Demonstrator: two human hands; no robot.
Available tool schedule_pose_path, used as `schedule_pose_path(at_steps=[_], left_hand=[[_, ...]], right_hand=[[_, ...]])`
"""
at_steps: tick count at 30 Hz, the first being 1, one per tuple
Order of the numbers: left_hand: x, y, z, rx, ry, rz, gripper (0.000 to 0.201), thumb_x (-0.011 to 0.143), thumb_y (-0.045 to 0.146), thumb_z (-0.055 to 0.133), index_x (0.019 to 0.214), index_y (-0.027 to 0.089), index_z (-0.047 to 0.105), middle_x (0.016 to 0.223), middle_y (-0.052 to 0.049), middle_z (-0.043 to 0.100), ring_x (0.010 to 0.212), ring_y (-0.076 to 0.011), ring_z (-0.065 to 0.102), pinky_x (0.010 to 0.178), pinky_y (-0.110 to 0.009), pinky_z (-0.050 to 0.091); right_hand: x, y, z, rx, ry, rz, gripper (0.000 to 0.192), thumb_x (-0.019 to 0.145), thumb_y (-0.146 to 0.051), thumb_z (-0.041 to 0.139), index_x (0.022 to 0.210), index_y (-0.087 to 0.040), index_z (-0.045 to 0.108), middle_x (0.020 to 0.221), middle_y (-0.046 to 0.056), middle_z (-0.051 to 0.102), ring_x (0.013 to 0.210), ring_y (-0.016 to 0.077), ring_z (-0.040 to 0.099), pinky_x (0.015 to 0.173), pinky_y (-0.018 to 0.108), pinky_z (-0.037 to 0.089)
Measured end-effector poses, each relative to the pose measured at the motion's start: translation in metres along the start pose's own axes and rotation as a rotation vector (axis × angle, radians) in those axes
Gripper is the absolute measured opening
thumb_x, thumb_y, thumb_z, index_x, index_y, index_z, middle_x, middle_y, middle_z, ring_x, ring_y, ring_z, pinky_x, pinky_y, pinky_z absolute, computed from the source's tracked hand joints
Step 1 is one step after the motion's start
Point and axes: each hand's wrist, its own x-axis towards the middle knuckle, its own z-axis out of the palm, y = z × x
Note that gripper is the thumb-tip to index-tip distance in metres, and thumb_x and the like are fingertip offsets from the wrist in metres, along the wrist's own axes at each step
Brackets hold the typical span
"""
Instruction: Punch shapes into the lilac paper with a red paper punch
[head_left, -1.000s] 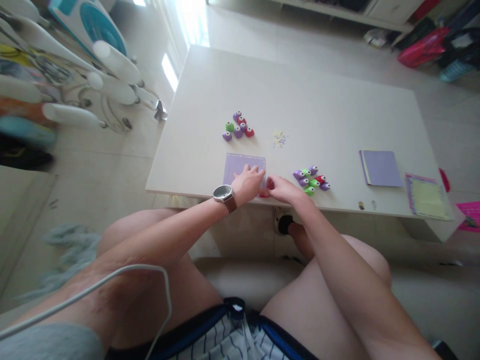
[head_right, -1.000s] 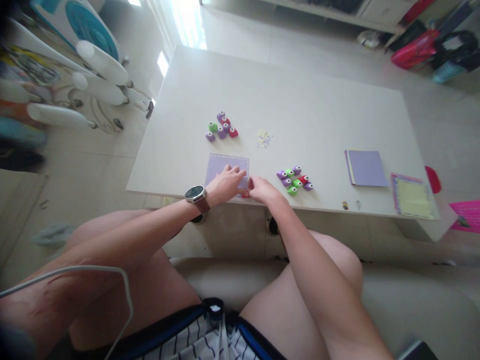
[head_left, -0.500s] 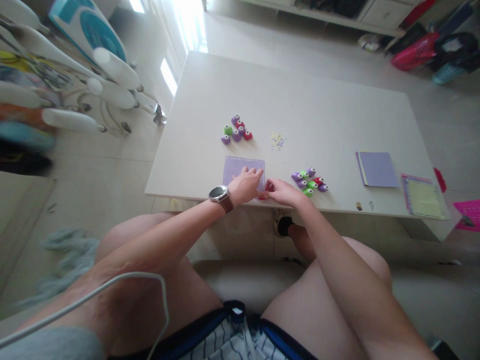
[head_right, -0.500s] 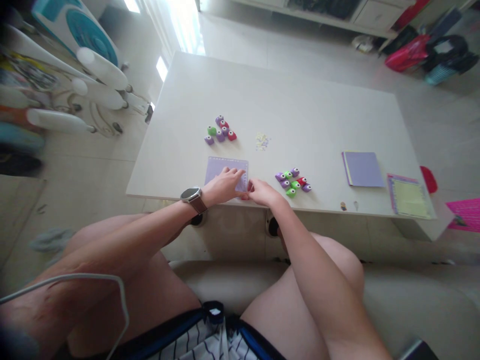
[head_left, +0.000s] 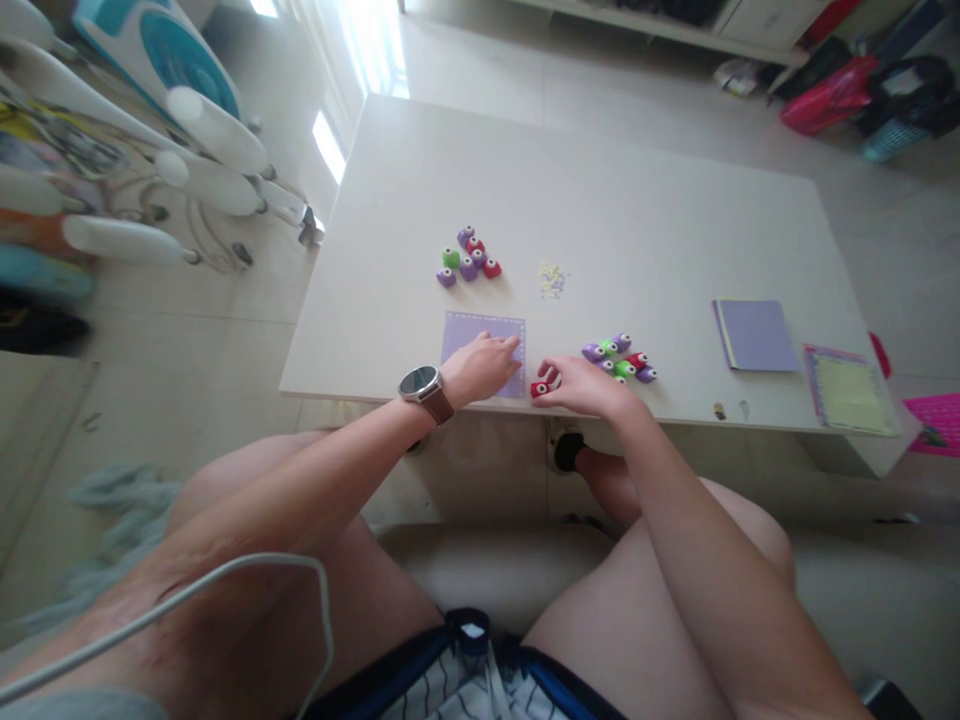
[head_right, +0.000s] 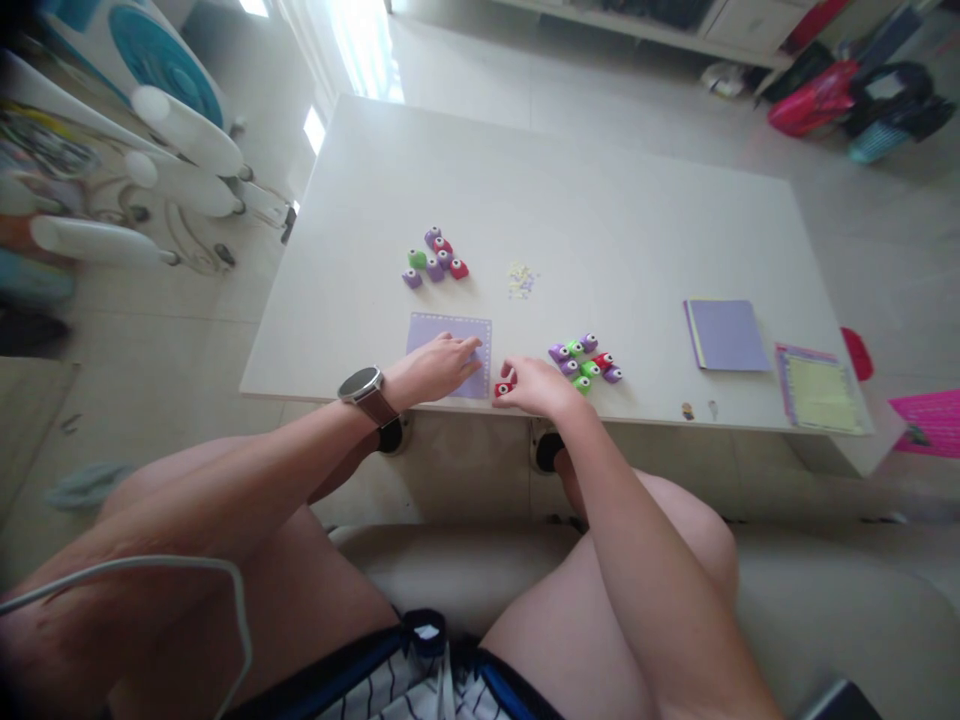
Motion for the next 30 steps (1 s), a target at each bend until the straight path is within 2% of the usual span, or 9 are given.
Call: schedule_pose_path(at_steps=[2,6,12,18,20,22,25,30], left_hand=[[0.0,0.0,0.002,0.006,0.006,0.015,0.036,0.107,0.028,0.035,0.122,0.008,0.062,0.103,-0.016,0.072,0.101,-0.027,0.069,0.1,-0.04,0.042],[0.0,-0.002,0.007,-0.003,0.01,0.01,0.034,0.106,0.028,0.036,0.118,0.011,0.063,0.105,-0.016,0.071,0.101,-0.0264,0.068,0.1,-0.04,0.043],[-0.001,-0.004,0.009,-0.067,0.004,-0.066,0.03,0.103,0.025,0.041,0.123,0.011,0.058,0.108,-0.014,0.072,0.104,-0.0262,0.065,0.097,-0.038,0.045],[-0.004,-0.001,0.004,-0.091,-0.016,-0.106,0.027,0.099,0.024,0.047,0.12,0.013,0.06,0.11,-0.013,0.071,0.108,-0.0275,0.061,0.088,-0.036,0.047],[-0.004,-0.001,0.003,-0.087,-0.022,-0.101,0.026,0.099,0.024,0.048,0.119,0.013,0.06,0.11,-0.013,0.071,0.106,-0.0274,0.062,0.088,-0.036,0.047],[-0.003,-0.002,0.004,-0.081,-0.024,-0.094,0.026,0.098,0.024,0.048,0.119,0.012,0.06,0.11,-0.012,0.071,0.105,-0.0273,0.062,0.089,-0.037,0.047],[-0.002,-0.003,0.005,-0.085,-0.022,-0.094,0.026,0.098,0.025,0.049,0.118,0.013,0.06,0.11,-0.012,0.071,0.105,-0.0275,0.062,0.09,-0.037,0.047],[-0.004,-0.003,0.004,-0.111,-0.017,-0.097,0.024,0.097,0.025,0.051,0.116,0.014,0.061,0.111,-0.012,0.071,0.109,-0.0279,0.061,0.089,-0.037,0.047]], right_hand=[[0.0,-0.001,0.005,-0.082,0.036,-0.043,0.031,0.076,-0.026,0.081,0.103,-0.021,0.067,0.107,0.006,0.075,0.093,0.0208,0.068,0.076,0.027,0.048],[0.0,-0.006,0.01,-0.223,0.079,-0.057,0.016,0.083,-0.017,0.067,0.097,-0.024,0.07,0.109,0.007,0.075,0.098,0.023,0.067,0.076,0.029,0.045],[-0.006,-0.005,-0.004,-0.286,0.132,0.033,0.023,0.086,-0.016,0.061,0.102,-0.024,0.074,0.114,0.01,0.075,0.1,0.0255,0.068,0.079,0.032,0.046],[-0.009,0.004,-0.01,-0.357,0.124,0.136,0.024,0.087,-0.013,0.059,0.102,-0.021,0.076,0.108,0.014,0.075,0.099,0.0291,0.067,0.08,0.036,0.048],[-0.009,0.005,-0.009,-0.376,0.137,0.089,0.026,0.088,-0.012,0.058,0.105,-0.019,0.077,0.111,0.015,0.074,0.104,0.0304,0.065,0.082,0.037,0.048],[-0.009,0.005,-0.009,-0.382,0.145,-0.033,0.033,0.087,-0.009,0.057,0.111,-0.019,0.077,0.118,0.013,0.072,0.112,0.0299,0.062,0.09,0.038,0.048],[-0.011,0.006,-0.009,-0.374,0.09,-0.207,0.045,0.086,-0.003,0.054,0.115,-0.025,0.08,0.126,0.008,0.07,0.118,0.0276,0.056,0.098,0.037,0.045],[-0.01,0.011,-0.004,-0.383,-0.009,-0.253,0.054,0.081,0.0,0.056,0.113,-0.036,0.082,0.136,0.004,0.064,0.12,0.0298,0.051,0.1,0.042,0.043]])
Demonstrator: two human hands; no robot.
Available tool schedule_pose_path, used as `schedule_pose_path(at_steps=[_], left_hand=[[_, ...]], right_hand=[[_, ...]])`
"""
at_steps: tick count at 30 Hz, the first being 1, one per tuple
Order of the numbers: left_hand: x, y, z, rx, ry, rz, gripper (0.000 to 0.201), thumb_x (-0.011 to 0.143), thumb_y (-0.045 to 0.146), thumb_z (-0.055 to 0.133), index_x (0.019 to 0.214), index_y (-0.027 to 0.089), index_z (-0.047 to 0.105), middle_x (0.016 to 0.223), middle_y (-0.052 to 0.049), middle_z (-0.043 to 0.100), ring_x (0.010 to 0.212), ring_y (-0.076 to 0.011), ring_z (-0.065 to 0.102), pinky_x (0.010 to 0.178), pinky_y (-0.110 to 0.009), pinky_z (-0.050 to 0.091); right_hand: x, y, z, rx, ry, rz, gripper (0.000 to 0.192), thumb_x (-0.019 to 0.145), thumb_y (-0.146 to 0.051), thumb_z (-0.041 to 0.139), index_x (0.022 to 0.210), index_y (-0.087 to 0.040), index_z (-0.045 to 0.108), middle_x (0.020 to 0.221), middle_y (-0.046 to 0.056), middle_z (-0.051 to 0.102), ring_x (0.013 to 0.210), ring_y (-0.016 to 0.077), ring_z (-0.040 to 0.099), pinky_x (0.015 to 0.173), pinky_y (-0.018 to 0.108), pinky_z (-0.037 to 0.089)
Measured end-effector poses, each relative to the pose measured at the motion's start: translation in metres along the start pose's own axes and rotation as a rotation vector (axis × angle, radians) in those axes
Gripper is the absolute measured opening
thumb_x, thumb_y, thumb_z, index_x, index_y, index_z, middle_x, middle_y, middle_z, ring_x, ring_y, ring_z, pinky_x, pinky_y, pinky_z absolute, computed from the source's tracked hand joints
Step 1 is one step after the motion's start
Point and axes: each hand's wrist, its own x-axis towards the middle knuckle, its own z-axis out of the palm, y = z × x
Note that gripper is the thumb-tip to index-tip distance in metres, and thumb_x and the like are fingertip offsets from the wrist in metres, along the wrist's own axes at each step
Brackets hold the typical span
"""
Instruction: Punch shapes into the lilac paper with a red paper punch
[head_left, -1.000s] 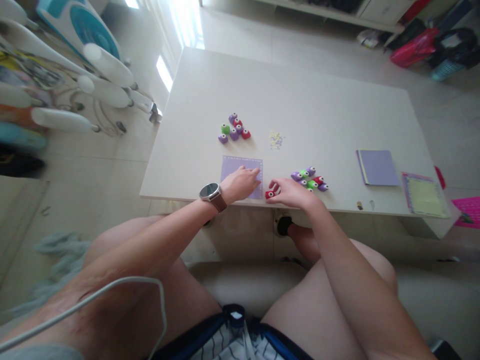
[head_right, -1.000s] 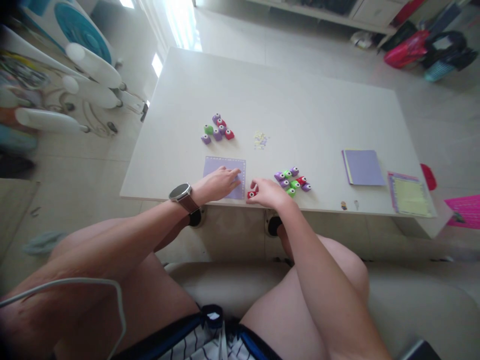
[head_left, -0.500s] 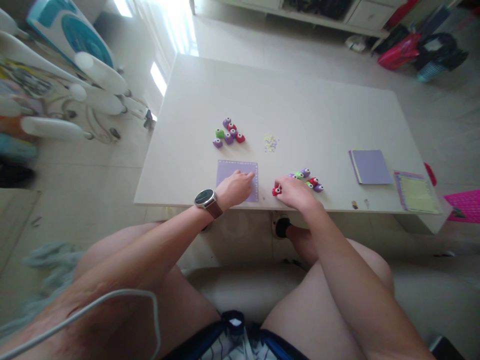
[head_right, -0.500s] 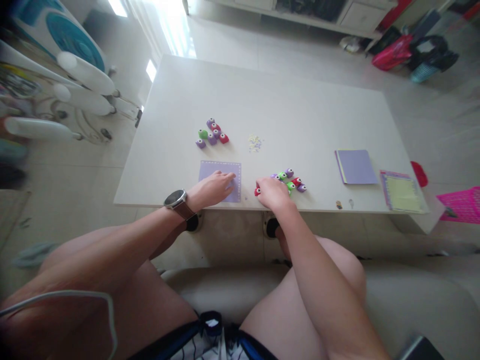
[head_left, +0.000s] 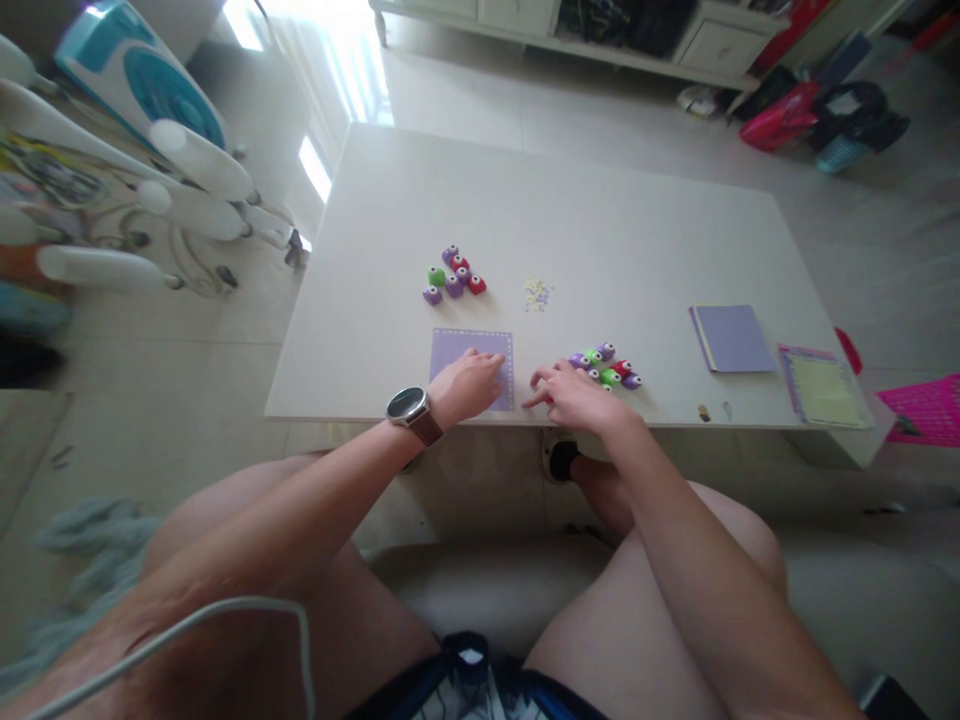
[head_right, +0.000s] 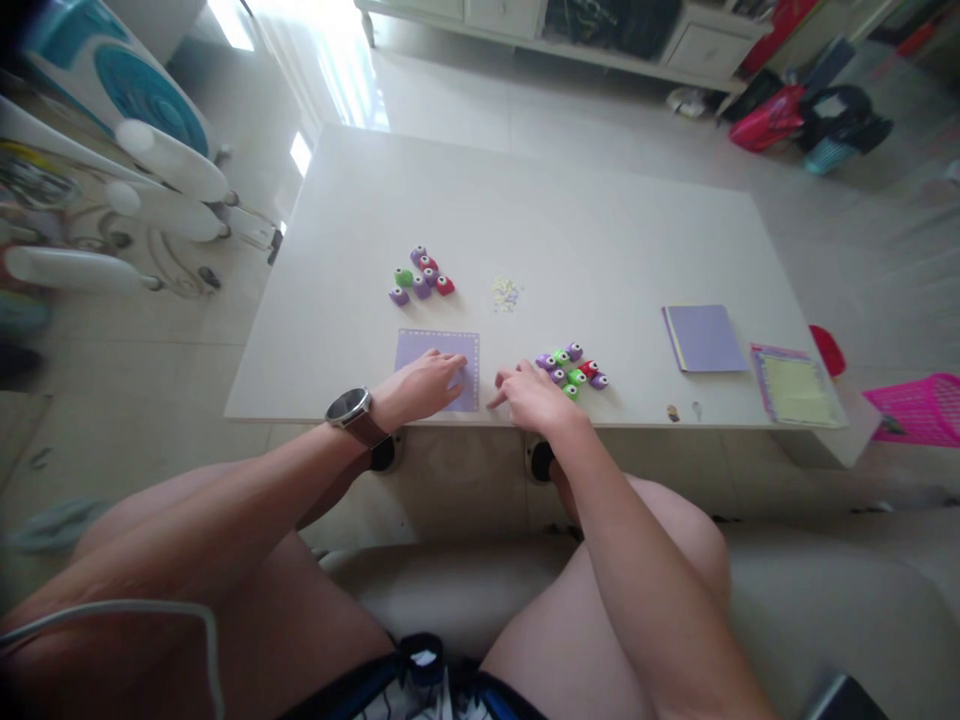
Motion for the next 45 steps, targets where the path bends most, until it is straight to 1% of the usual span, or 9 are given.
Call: schedule_pose_path(at_steps=[6,14,19,22,25,27,29,37,45], left_hand=[[-0.001,0.0,0.0,-0.001,0.003,0.005,0.023,0.097,0.024,0.052,0.115,0.014,0.061,0.112,-0.012,0.071,0.11,-0.0291,0.061,0.088,-0.037,0.048],[-0.001,0.0,0.0,-0.002,-0.004,0.002,0.023,0.096,0.025,0.052,0.115,0.015,0.061,0.112,-0.012,0.071,0.111,-0.0288,0.061,0.088,-0.037,0.048],[-0.001,-0.001,0.001,-0.004,0.002,0.005,0.021,0.096,0.024,0.052,0.113,0.016,0.062,0.111,-0.012,0.07,0.11,-0.0287,0.061,0.087,-0.037,0.049],[-0.001,-0.002,0.002,-0.004,0.004,0.022,0.022,0.095,0.024,0.053,0.114,0.015,0.062,0.112,-0.012,0.07,0.11,-0.0289,0.061,0.089,-0.038,0.049],[-0.002,-0.002,0.003,0.004,0.006,0.033,0.023,0.094,0.023,0.053,0.114,0.015,0.062,0.112,-0.013,0.069,0.11,-0.0294,0.06,0.091,-0.039,0.049],[-0.003,-0.002,0.004,0.002,0.005,0.034,0.023,0.094,0.023,0.053,0.113,0.015,0.062,0.111,-0.013,0.068,0.109,-0.0292,0.06,0.092,-0.039,0.049],[-0.003,-0.001,0.004,-0.003,0.004,0.041,0.021,0.095,0.022,0.052,0.112,0.015,0.062,0.111,-0.012,0.068,0.109,-0.0287,0.06,0.094,-0.039,0.049],[-0.007,-0.001,0.004,-0.012,0.016,0.046,0.017,0.094,0.02,0.054,0.109,0.017,0.061,0.115,-0.012,0.068,0.116,-0.0294,0.058,0.095,-0.039,0.051],[-0.009,0.002,0.002,0.006,0.003,0.014,0.017,0.095,0.023,0.056,0.111,0.019,0.061,0.121,-0.011,0.067,0.115,-0.0298,0.056,0.088,-0.04,0.054]], right_hand=[[0.002,0.002,0.002,0.003,0.026,-0.016,0.062,0.079,0.002,0.052,0.116,-0.039,0.081,0.137,0.003,0.063,0.12,0.0294,0.05,0.102,0.045,0.043],[0.004,0.0,0.004,0.008,-0.011,-0.002,0.055,0.08,0.0,0.054,0.109,-0.038,0.083,0.134,0.006,0.063,0.119,0.0299,0.051,0.102,0.047,0.042],[0.01,0.003,0.004,0.016,0.041,0.049,0.057,0.084,-0.004,0.05,0.121,-0.037,0.079,0.14,0.006,0.06,0.124,0.0315,0.048,0.106,0.05,0.041],[0.018,0.002,0.002,0.012,0.102,0.144,0.063,0.087,-0.01,0.049,0.143,-0.032,0.064,0.146,0.01,0.056,0.127,0.0346,0.046,0.107,0.054,0.04],[0.026,-0.002,0.0,-0.014,0.248,0.316,0.071,0.09,-0.014,0.046,0.16,-0.018,0.041,0.15,0.018,0.051,0.131,0.0378,0.044,0.106,0.055,0.041],[0.03,-0.003,-0.001,0.006,0.325,0.383,0.067,0.092,-0.015,0.045,0.158,-0.012,0.041,0.149,0.02,0.053,0.133,0.0373,0.045,0.107,0.053,0.041],[0.032,-0.002,-0.002,0.067,0.355,0.397,0.059,0.091,-0.015,0.045,0.149,-0.013,0.05,0.145,0.019,0.058,0.132,0.0349,0.047,0.108,0.05,0.041],[0.028,-0.003,-0.007,0.117,0.314,0.345,0.031,0.089,-0.021,0.053,0.115,-0.018,0.07,0.126,0.012,0.071,0.121,0.0296,0.06,0.099,0.04,0.046],[0.011,-0.007,-0.004,0.065,0.075,0.388,0.026,0.082,-0.019,0.067,0.108,-0.022,0.072,0.12,0.01,0.072,0.101,0.0267,0.069,0.078,0.033,0.047]])
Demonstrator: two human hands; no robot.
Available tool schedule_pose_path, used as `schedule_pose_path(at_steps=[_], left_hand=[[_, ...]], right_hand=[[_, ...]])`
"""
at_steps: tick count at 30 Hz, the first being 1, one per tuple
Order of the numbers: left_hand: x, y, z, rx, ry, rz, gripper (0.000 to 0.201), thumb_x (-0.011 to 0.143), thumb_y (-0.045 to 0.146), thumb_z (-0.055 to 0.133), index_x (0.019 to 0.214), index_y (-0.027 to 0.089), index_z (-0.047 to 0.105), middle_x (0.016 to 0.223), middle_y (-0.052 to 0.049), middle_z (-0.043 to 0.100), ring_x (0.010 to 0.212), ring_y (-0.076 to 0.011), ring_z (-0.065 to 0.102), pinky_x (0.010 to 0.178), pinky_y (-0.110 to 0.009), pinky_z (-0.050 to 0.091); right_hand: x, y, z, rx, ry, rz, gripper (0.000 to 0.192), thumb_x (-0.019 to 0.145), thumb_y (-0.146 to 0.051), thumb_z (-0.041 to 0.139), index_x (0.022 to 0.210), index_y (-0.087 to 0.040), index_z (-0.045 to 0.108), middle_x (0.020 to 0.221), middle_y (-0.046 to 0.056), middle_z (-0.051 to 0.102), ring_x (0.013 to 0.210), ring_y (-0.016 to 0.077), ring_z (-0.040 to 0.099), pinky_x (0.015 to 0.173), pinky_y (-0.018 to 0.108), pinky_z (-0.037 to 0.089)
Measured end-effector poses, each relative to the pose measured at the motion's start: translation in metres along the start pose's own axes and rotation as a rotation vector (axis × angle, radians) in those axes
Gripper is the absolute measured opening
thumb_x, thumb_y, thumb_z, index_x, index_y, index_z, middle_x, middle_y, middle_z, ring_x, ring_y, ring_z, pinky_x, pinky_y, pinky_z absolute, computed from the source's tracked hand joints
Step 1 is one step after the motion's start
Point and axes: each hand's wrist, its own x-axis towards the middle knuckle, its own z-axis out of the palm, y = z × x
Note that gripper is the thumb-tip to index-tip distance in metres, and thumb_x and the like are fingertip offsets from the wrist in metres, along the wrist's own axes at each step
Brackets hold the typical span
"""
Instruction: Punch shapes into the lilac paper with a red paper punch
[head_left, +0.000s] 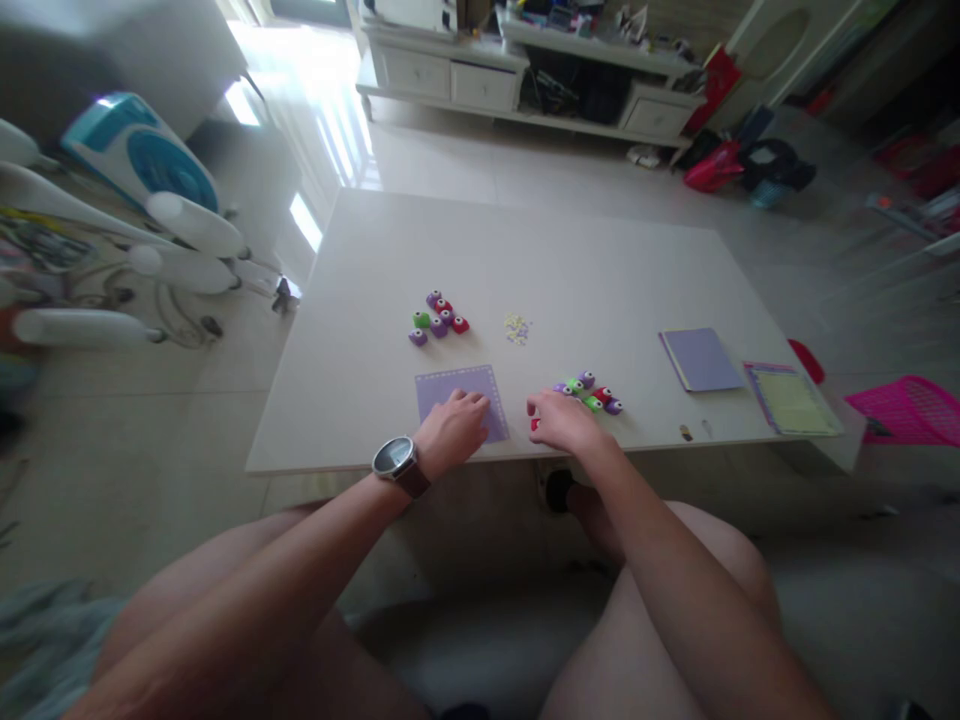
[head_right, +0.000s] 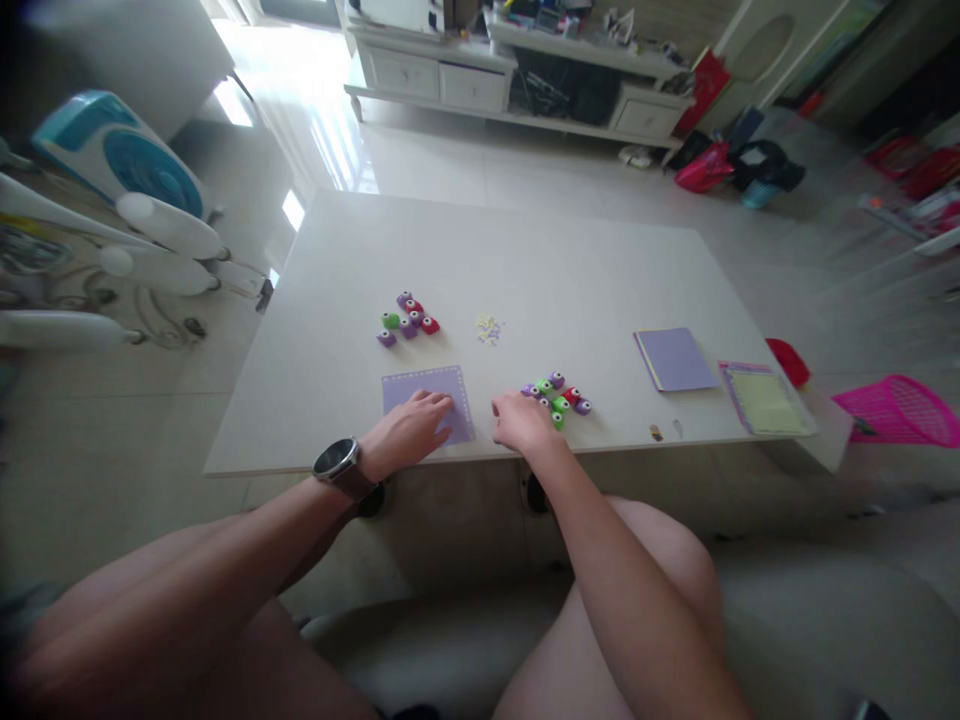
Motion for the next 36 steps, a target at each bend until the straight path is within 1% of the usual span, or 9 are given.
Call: schedule_pose_path(at_steps=[4,7,12,17,24,27,30,33,36], left_hand=[[0.002,0.001,0.0,0.02,0.002,0.009,0.02,0.095,0.023,0.056,0.112,0.016,0.063,0.122,-0.01,0.067,0.111,-0.0298,0.056,0.088,-0.04,0.054],[0.005,0.003,0.001,0.025,0.0,0.024,0.021,0.095,0.022,0.056,0.113,0.015,0.063,0.124,-0.011,0.067,0.111,-0.0289,0.056,0.091,-0.04,0.053],[0.006,0.003,0.003,0.047,0.025,0.019,0.024,0.094,0.024,0.056,0.116,0.016,0.065,0.132,-0.012,0.063,0.119,-0.0304,0.056,0.088,-0.042,0.054],[0.005,-0.002,0.006,0.03,0.033,-0.003,0.031,0.093,0.022,0.056,0.122,0.017,0.066,0.143,-0.012,0.058,0.124,-0.03,0.054,0.095,-0.042,0.053],[0.003,0.002,0.003,0.047,0.034,-0.04,0.036,0.092,0.023,0.059,0.127,0.02,0.066,0.133,-0.014,0.06,0.121,-0.0341,0.055,0.089,-0.046,0.054],[0.006,0.001,0.0,-0.058,0.071,0.002,0.044,0.087,0.017,0.065,0.131,0.017,0.062,0.129,-0.014,0.062,0.12,-0.0326,0.057,0.095,-0.044,0.052],[0.01,-0.001,-0.003,-0.291,0.04,0.119,0.05,0.081,0.013,0.072,0.13,0.016,0.06,0.119,-0.011,0.067,0.11,-0.0274,0.063,0.093,-0.038,0.051],[0.014,-0.001,-0.006,-0.467,0.045,0.173,0.035,0.081,0.011,0.072,0.115,0.017,0.064,0.104,-0.007,0.072,0.093,-0.0221,0.067,0.079,-0.032,0.05],[0.016,-0.001,-0.012,-0.524,0.094,0.167,0.024,0.083,0.011,0.068,0.106,0.019,0.068,0.093,-0.004,0.073,0.081,-0.0181,0.065,0.072,-0.028,0.048]], right_hand=[[0.0,0.003,0.006,-0.045,-0.021,-0.006,0.022,0.087,-0.013,0.057,0.102,-0.021,0.071,0.115,0.011,0.074,0.102,0.027,0.07,0.076,0.033,0.046],[-0.001,0.002,0.003,-0.034,0.039,-0.002,0.021,0.089,-0.015,0.056,0.103,-0.021,0.07,0.114,0.011,0.074,0.102,0.0274,0.07,0.077,0.034,0.046],[-0.007,-0.001,-0.007,0.004,0.155,-0.008,0.021,0.089,-0.017,0.054,0.104,-0.019,0.069,0.115,0.011,0.072,0.101,0.026,0.069,0.078,0.033,0.046],[-0.006,0.001,-0.004,0.029,0.132,-0.017,0.019,0.086,-0.016,0.056,0.1,-0.019,0.067,0.113,0.011,0.072,0.101,0.0253,0.068,0.077,0.032,0.044],[-0.004,-0.001,0.004,0.093,0.149,-0.053,0.018,0.08,-0.013,0.06,0.097,-0.02,0.062,0.102,0.01,0.074,0.092,0.0239,0.067,0.069,0.03,0.039],[-0.004,-0.007,0.006,0.228,0.175,-0.105,0.022,0.076,-0.013,0.064,0.096,-0.021,0.059,0.091,0.006,0.072,0.082,0.0213,0.065,0.065,0.028,0.037],[-0.005,-0.015,0.007,0.496,0.149,-0.132,0.025,0.073,-0.014,0.068,0.094,-0.022,0.057,0.083,0.001,0.07,0.077,0.0181,0.064,0.064,0.026,0.039],[-0.004,-0.022,0.009,0.698,0.151,-0.071,0.026,0.073,-0.021,0.074,0.089,-0.022,0.054,0.082,-0.001,0.069,0.076,0.0172,0.064,0.064,0.026,0.041],[-0.001,-0.026,0.013,0.821,0.193,-0.058,0.026,0.075,-0.027,0.075,0.086,-0.022,0.052,0.08,-0.002,0.067,0.075,0.0169,0.064,0.066,0.026,0.044]])
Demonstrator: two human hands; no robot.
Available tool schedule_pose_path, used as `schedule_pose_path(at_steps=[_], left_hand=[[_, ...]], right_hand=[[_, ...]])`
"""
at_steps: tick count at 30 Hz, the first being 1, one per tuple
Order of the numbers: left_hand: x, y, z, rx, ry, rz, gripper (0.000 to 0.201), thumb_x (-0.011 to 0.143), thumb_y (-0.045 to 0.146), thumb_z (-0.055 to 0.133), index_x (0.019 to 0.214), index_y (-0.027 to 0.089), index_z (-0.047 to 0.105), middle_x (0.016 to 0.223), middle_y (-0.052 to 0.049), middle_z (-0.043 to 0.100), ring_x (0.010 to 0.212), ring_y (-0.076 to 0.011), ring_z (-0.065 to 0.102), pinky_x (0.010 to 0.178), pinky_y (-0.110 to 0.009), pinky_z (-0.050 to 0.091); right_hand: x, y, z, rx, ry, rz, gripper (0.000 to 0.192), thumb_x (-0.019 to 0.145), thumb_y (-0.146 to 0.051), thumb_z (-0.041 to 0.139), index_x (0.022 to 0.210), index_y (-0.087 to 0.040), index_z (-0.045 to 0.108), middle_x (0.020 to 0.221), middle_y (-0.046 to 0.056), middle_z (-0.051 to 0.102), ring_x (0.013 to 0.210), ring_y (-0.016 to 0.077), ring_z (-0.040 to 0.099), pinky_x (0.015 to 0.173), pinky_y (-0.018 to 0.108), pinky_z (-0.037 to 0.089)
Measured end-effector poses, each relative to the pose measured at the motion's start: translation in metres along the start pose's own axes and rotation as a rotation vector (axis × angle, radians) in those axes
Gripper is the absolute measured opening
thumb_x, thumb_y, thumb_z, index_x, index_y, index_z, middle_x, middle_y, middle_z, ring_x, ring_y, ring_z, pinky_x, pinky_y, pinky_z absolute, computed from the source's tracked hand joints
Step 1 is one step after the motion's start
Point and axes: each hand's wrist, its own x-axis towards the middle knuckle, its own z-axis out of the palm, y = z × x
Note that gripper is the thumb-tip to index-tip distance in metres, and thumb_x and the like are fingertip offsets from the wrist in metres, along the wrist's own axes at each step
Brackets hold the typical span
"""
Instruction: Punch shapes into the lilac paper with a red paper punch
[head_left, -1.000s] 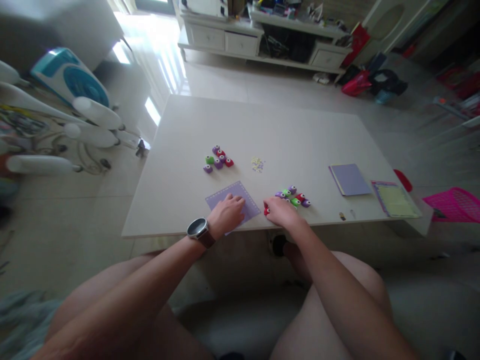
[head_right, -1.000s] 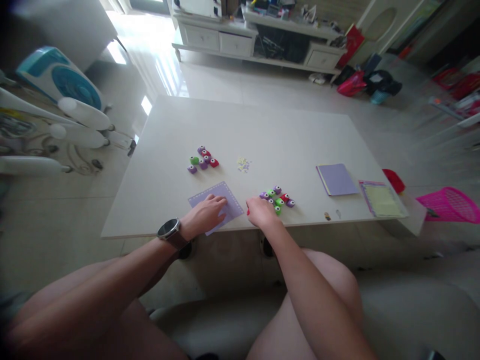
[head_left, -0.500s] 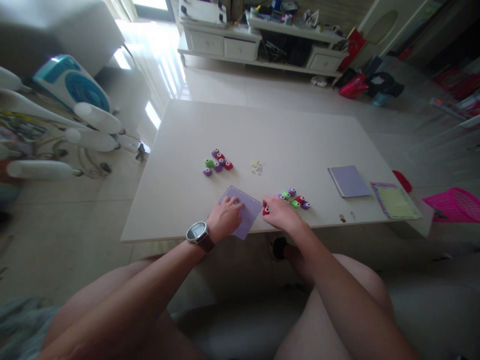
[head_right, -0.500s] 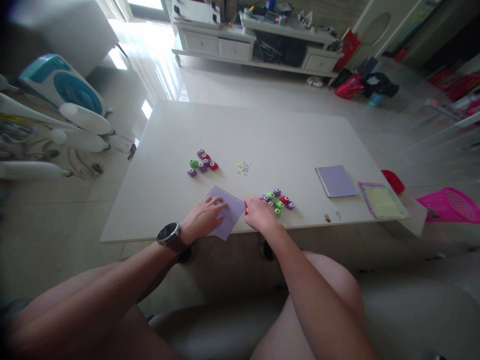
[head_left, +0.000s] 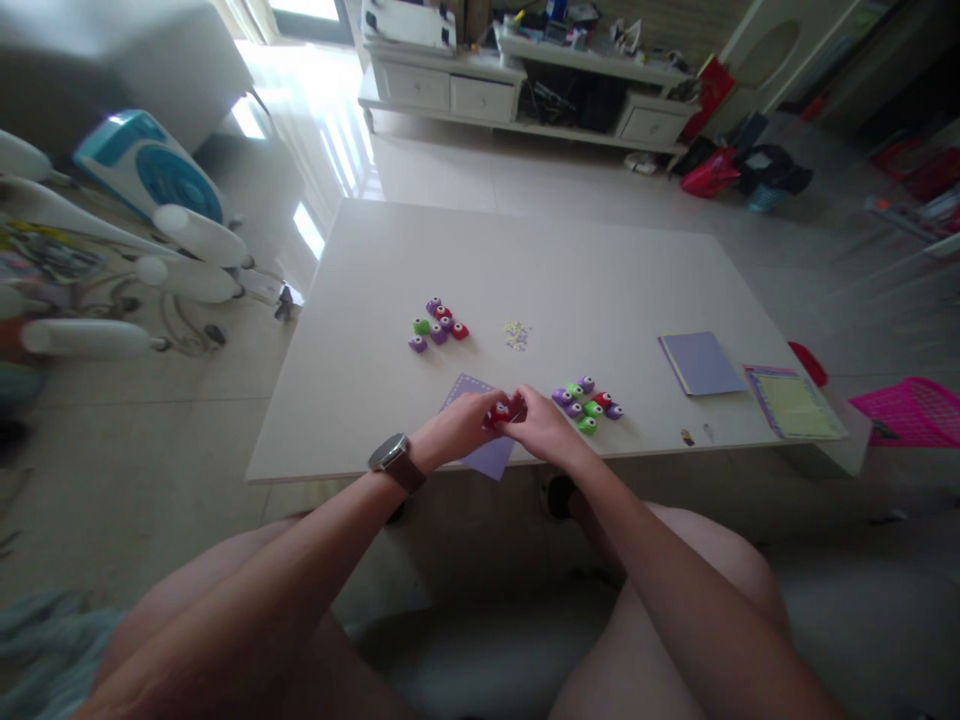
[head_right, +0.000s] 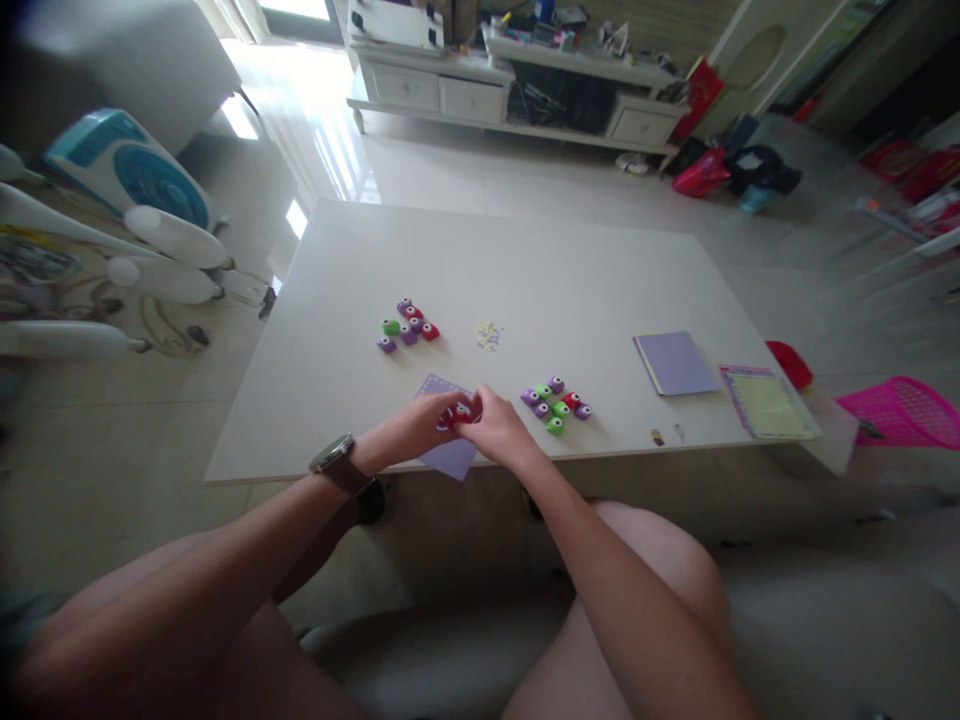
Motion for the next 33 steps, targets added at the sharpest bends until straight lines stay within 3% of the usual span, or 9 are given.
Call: schedule_pose_path(at_steps=[6,9,12,15,18,21,24,29,33], left_hand=[[0.002,-0.007,-0.022,0.089,0.061,-0.103,0.015,0.079,0.016,0.076,0.089,0.019,0.066,0.081,-0.001,0.071,0.071,-0.0157,0.061,0.066,-0.027,0.042],[0.001,-0.026,-0.038,0.133,0.155,-0.224,0.026,0.073,0.017,0.082,0.085,0.02,0.059,0.085,-0.001,0.074,0.073,-0.0163,0.062,0.066,-0.028,0.042],[-0.002,-0.05,-0.053,0.178,0.266,-0.362,0.034,0.069,0.022,0.086,0.084,0.02,0.056,0.087,-0.002,0.074,0.076,-0.0177,0.063,0.069,-0.029,0.044],[-0.006,-0.069,-0.061,0.168,0.347,-0.473,0.033,0.068,0.026,0.084,0.085,0.02,0.056,0.087,-0.002,0.073,0.078,-0.0182,0.064,0.071,-0.03,0.046],[-0.008,-0.08,-0.063,0.185,0.392,-0.543,0.027,0.069,0.027,0.08,0.085,0.02,0.06,0.087,-0.003,0.072,0.081,-0.0193,0.065,0.073,-0.03,0.047],[-0.007,-0.086,-0.063,0.225,0.424,-0.584,0.018,0.075,0.025,0.073,0.09,0.019,0.064,0.093,-0.005,0.072,0.084,-0.0203,0.065,0.076,-0.029,0.049],[-0.004,-0.088,-0.064,0.287,0.458,-0.59,0.025,0.08,0.021,0.063,0.105,0.018,0.069,0.108,-0.009,0.068,0.082,-0.0191,0.064,0.081,-0.031,0.052],[-0.003,-0.077,-0.065,0.407,0.489,-0.642,0.047,0.08,0.019,0.063,0.128,0.017,0.063,0.122,-0.015,0.06,0.088,-0.0222,0.066,0.089,-0.035,0.054],[-0.006,-0.068,-0.065,0.463,0.378,-0.693,0.03,0.082,0.027,0.064,0.111,0.02,0.066,0.106,-0.012,0.069,0.099,-0.0298,0.066,0.086,-0.039,0.054]], right_hand=[[0.004,0.001,0.01,0.166,0.035,-0.042,0.023,0.083,-0.031,0.072,0.096,-0.021,0.056,0.096,0.001,0.069,0.08,0.0152,0.067,0.071,0.027,0.049],[-0.003,-0.006,0.014,0.059,0.05,-0.064,0.02,0.087,-0.03,0.07,0.098,-0.02,0.057,0.102,0.003,0.069,0.078,0.0141,0.065,0.071,0.027,0.049],[-0.018,-0.013,0.026,-0.119,-0.008,-0.217,0.005,0.09,-0.022,0.063,0.093,-0.019,0.06,0.097,0.003,0.069,0.079,0.0144,0.063,0.075,0.028,0.047],[-0.039,-0.02,0.047,-0.288,-0.197,-0.374,0.006,0.091,-0.02,0.058,0.089,-0.019,0.064,0.093,0.004,0.071,0.083,0.0171,0.065,0.075,0.028,0.046],[-0.062,-0.026,0.069,-0.393,-0.517,-0.554,0.011,0.092,-0.025,0.06,0.093,-0.018,0.068,0.098,0.007,0.074,0.087,0.0201,0.069,0.073,0.028,0.048],[-0.08,-0.03,0.087,-0.544,-0.678,-0.593,0.018,0.093,-0.027,0.058,0.096,-0.016,0.073,0.101,0.01,0.077,0.09,0.0247,0.073,0.07,0.031,0.051],[-0.092,-0.027,0.101,-0.68,-0.787,-0.582,0.018,0.09,-0.024,0.062,0.097,-0.015,0.075,0.097,0.01,0.078,0.087,0.0272,0.075,0.065,0.033,0.054],[-0.095,-0.01,0.116,-0.718,-0.78,-0.599,0.01,0.087,-0.019,0.068,0.091,-0.015,0.076,0.094,0.009,0.079,0.085,0.0274,0.076,0.07,0.036,0.059],[-0.091,-0.001,0.121,-0.688,-0.699,-0.592,0.009,0.083,-0.014,0.071,0.089,-0.014,0.077,0.09,0.01,0.079,0.082,0.0293,0.077,0.071,0.04,0.061]])
